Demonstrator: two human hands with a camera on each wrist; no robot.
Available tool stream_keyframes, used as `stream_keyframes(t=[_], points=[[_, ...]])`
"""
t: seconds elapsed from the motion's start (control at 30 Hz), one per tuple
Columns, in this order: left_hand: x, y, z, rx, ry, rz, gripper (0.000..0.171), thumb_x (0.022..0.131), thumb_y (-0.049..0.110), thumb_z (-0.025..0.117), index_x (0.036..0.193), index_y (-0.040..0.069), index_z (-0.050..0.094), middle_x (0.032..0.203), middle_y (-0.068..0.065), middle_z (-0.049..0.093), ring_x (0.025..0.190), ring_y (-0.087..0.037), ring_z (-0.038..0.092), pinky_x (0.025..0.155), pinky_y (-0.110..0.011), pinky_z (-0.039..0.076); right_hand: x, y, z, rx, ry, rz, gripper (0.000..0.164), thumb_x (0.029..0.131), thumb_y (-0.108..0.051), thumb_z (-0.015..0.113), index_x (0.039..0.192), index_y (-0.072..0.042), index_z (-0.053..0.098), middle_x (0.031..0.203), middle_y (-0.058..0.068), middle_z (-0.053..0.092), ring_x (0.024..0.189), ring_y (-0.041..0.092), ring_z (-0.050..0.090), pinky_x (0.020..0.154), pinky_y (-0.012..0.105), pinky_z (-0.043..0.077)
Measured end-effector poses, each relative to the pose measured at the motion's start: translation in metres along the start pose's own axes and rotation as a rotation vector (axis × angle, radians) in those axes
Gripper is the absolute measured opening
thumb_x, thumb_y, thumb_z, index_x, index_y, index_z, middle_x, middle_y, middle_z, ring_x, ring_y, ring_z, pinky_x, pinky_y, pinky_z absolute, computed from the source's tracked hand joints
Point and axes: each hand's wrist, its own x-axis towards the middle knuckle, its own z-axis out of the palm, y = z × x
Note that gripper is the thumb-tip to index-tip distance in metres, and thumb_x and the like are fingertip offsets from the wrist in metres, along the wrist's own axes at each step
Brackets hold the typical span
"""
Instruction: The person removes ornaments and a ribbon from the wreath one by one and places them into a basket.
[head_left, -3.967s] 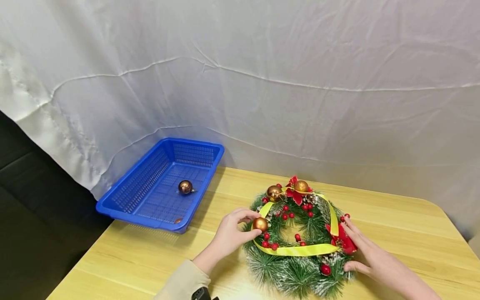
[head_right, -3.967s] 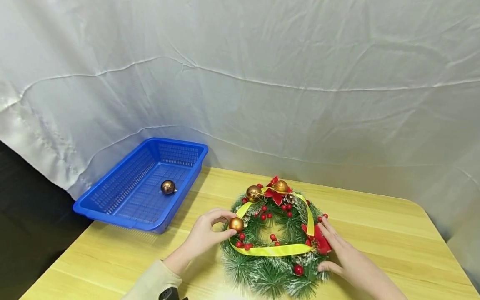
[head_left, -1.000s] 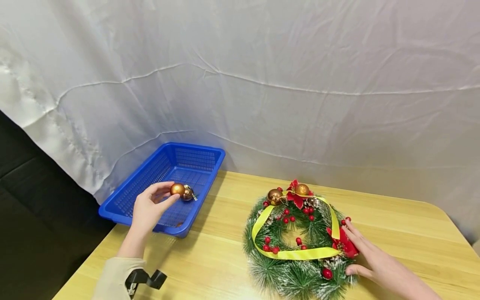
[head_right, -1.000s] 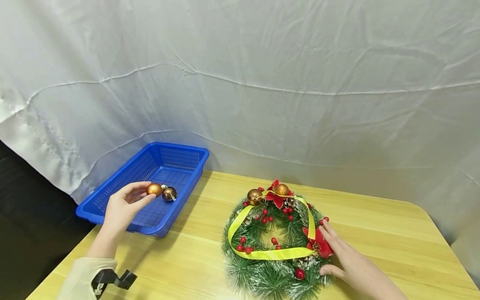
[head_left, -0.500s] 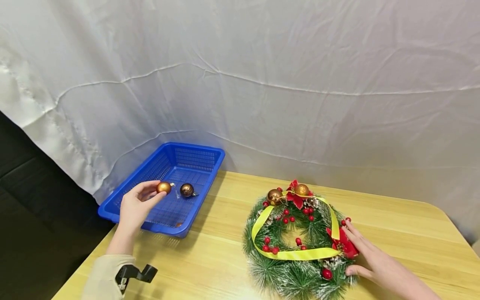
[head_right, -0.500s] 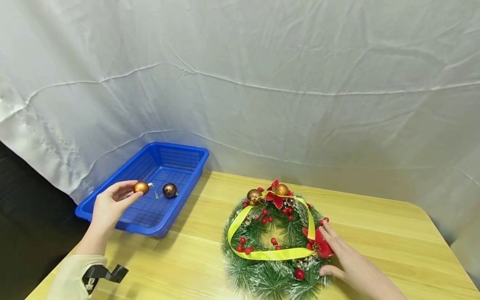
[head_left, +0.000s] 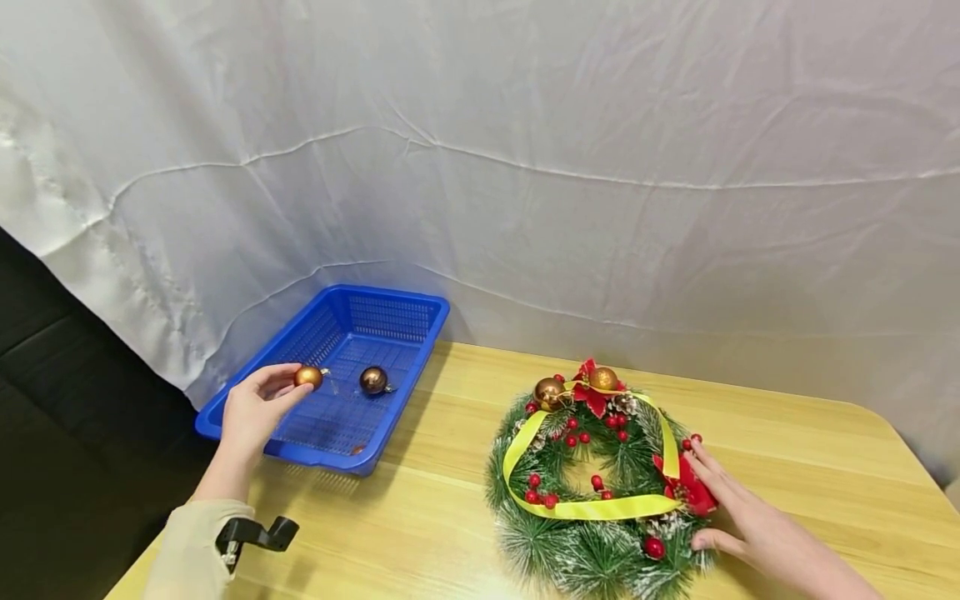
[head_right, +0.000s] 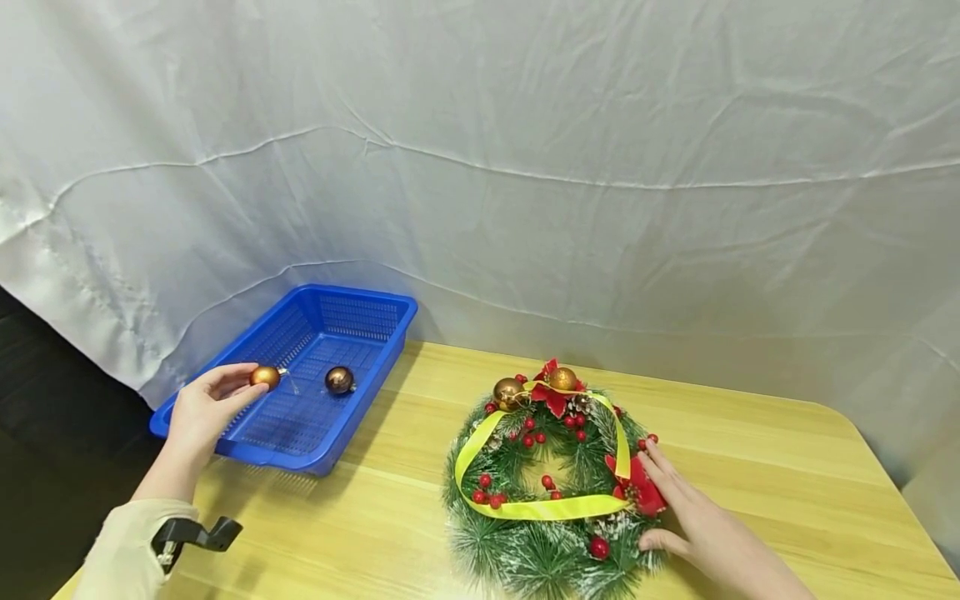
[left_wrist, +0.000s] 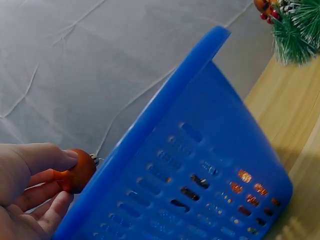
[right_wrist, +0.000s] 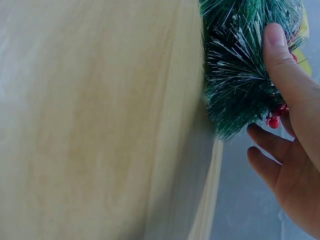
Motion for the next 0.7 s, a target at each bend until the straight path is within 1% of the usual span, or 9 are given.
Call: stream_keyframes(t=[0.07, 0.13, 0.3, 0.37, 0.5, 0.53, 0.63, 0.67, 0.7], points=[[0.003, -0.001, -0.002, 0.020, -0.020, 0.004, 0.044, 0.084, 0.017, 0.075, 0.119, -0.005, 0.061, 0.112, -0.021, 0.063, 0.083, 0.010, 0.056, 0.073, -0.007, 0.047, 0.000, 0.000, 0.000, 0.007, -0.002, 0.002, 0.098, 0.076, -0.043, 0.075, 0.153, -0.012, 0.023, 0.156, 0.015, 0.019, 0.127, -0.002, 0.019, 0.086, 0.051, 0.049], [0.005, -0.001, -0.003, 0.051, -0.047, 0.008, 0.045, 0.084, 0.019, 0.075, 0.119, -0.005, 0.061, 0.114, -0.024, 0.062, 0.082, 0.011, 0.055, 0.073, -0.006, 0.046, 0.000, 0.000, 0.000, -0.001, -0.007, 0.005, 0.098, 0.076, -0.044, 0.075, 0.153, -0.012, 0.023, 0.156, 0.014, 0.019, 0.127, -0.002, 0.019, 0.087, 0.051, 0.048], [0.012, -0.004, -0.006, 0.103, -0.120, 0.027, 0.045, 0.084, 0.020, 0.075, 0.119, -0.005, 0.061, 0.113, -0.024, 0.063, 0.082, 0.010, 0.054, 0.072, -0.007, 0.045, 0.000, 0.002, 0.000, -0.007, -0.007, 0.001, 0.098, 0.075, -0.043, 0.075, 0.152, -0.012, 0.023, 0.157, 0.014, 0.019, 0.128, -0.010, 0.012, 0.089, 0.047, 0.046], [0.015, -0.005, -0.007, 0.108, -0.148, 0.042, 0.044, 0.084, 0.019, 0.075, 0.119, -0.005, 0.061, 0.113, -0.024, 0.063, 0.083, 0.009, 0.054, 0.072, -0.008, 0.045, 0.001, 0.003, 0.001, -0.001, 0.001, -0.017, 0.099, 0.074, -0.042, 0.076, 0.152, -0.011, 0.024, 0.156, 0.015, 0.019, 0.128, -0.011, 0.009, 0.088, 0.048, 0.046], [0.019, -0.008, -0.008, 0.122, -0.202, 0.046, 0.045, 0.086, 0.021, 0.073, 0.120, -0.005, 0.060, 0.115, -0.024, 0.063, 0.089, 0.003, 0.057, 0.074, -0.009, 0.045, 0.000, 0.004, 0.002, 0.005, 0.007, -0.041, 0.100, 0.073, -0.042, 0.076, 0.152, -0.009, 0.024, 0.156, 0.015, 0.019, 0.129, -0.014, 0.006, 0.086, 0.051, 0.045], [0.020, -0.008, -0.008, 0.127, -0.208, 0.042, 0.046, 0.086, 0.022, 0.073, 0.121, -0.005, 0.060, 0.116, -0.024, 0.062, 0.090, 0.001, 0.058, 0.074, -0.010, 0.045, 0.000, 0.004, 0.002, 0.012, 0.007, -0.047, 0.099, 0.073, -0.041, 0.077, 0.151, -0.008, 0.024, 0.156, 0.016, 0.019, 0.129, -0.014, 0.005, 0.085, 0.053, 0.046], [0.020, -0.009, -0.008, 0.132, -0.209, 0.024, 0.048, 0.087, 0.023, 0.072, 0.123, -0.005, 0.058, 0.118, -0.024, 0.062, 0.092, 0.000, 0.058, 0.075, -0.010, 0.044, -0.001, 0.005, 0.001, -0.003, -0.005, -0.023, 0.098, 0.075, -0.044, 0.075, 0.152, -0.011, 0.024, 0.156, 0.014, 0.020, 0.129, -0.013, 0.008, 0.087, 0.049, 0.048], [0.020, -0.010, -0.008, 0.127, -0.203, 0.021, 0.049, 0.087, 0.023, 0.072, 0.124, -0.005, 0.058, 0.118, -0.024, 0.061, 0.092, 0.001, 0.057, 0.075, -0.010, 0.044, 0.000, 0.005, 0.001, -0.011, -0.008, -0.016, 0.098, 0.075, -0.045, 0.074, 0.152, -0.011, 0.025, 0.156, 0.014, 0.021, 0.129, -0.011, 0.010, 0.087, 0.047, 0.048], [0.020, -0.010, -0.007, 0.121, -0.195, 0.019, 0.049, 0.087, 0.023, 0.072, 0.124, -0.005, 0.058, 0.119, -0.024, 0.061, 0.091, 0.002, 0.056, 0.075, -0.010, 0.044, 0.000, 0.005, 0.001, -0.013, -0.013, -0.015, 0.097, 0.075, -0.045, 0.074, 0.152, -0.011, 0.024, 0.156, 0.014, 0.021, 0.131, -0.005, 0.015, 0.087, 0.047, 0.048]])
